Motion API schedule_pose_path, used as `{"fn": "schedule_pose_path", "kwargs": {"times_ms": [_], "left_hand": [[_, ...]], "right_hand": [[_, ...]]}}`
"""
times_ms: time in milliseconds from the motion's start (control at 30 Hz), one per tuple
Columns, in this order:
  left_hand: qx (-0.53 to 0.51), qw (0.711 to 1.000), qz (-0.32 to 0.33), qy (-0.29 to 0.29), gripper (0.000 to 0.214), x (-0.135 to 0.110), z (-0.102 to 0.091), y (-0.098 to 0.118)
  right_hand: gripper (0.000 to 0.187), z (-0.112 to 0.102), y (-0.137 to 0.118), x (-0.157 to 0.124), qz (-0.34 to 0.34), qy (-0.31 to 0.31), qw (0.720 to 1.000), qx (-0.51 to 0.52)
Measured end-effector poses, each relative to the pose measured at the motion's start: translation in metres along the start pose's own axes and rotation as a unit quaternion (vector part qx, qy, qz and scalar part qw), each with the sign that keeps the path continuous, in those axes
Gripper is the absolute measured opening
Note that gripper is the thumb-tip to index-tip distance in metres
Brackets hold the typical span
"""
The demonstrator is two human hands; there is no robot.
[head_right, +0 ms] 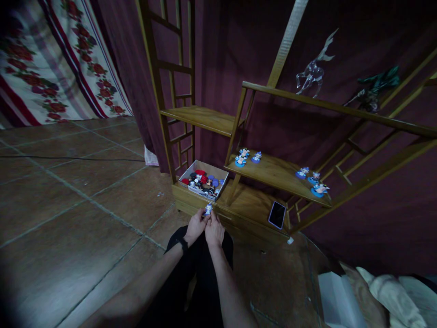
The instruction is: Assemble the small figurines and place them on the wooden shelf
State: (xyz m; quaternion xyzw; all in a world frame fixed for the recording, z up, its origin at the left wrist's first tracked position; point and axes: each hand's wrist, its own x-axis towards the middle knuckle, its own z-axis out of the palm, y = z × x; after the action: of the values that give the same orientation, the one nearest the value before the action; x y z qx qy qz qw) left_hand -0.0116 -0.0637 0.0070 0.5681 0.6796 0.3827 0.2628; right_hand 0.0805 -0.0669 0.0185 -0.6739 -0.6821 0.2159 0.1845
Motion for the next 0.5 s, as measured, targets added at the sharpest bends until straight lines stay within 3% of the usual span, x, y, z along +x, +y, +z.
{"fn": "schedule_pose_path", "kwargs": {"times_ms": [267,500], "left_hand": [[-0.005,0.999,-0.002,0.032,0.023,-0.0015,0.0023,-0.0017],[-0.008,1.0,0.003,0.009,0.019,-0.0002,0.0033,-0.0051]], "right_hand": [[0.044,0.0008,-0.0009,-0.0012,-0.002,-0.007,1.0,-0.011],[0.043,-0.0005,0.0002,-0.0021,-0.008,-0.008,1.0,-0.003]]}}
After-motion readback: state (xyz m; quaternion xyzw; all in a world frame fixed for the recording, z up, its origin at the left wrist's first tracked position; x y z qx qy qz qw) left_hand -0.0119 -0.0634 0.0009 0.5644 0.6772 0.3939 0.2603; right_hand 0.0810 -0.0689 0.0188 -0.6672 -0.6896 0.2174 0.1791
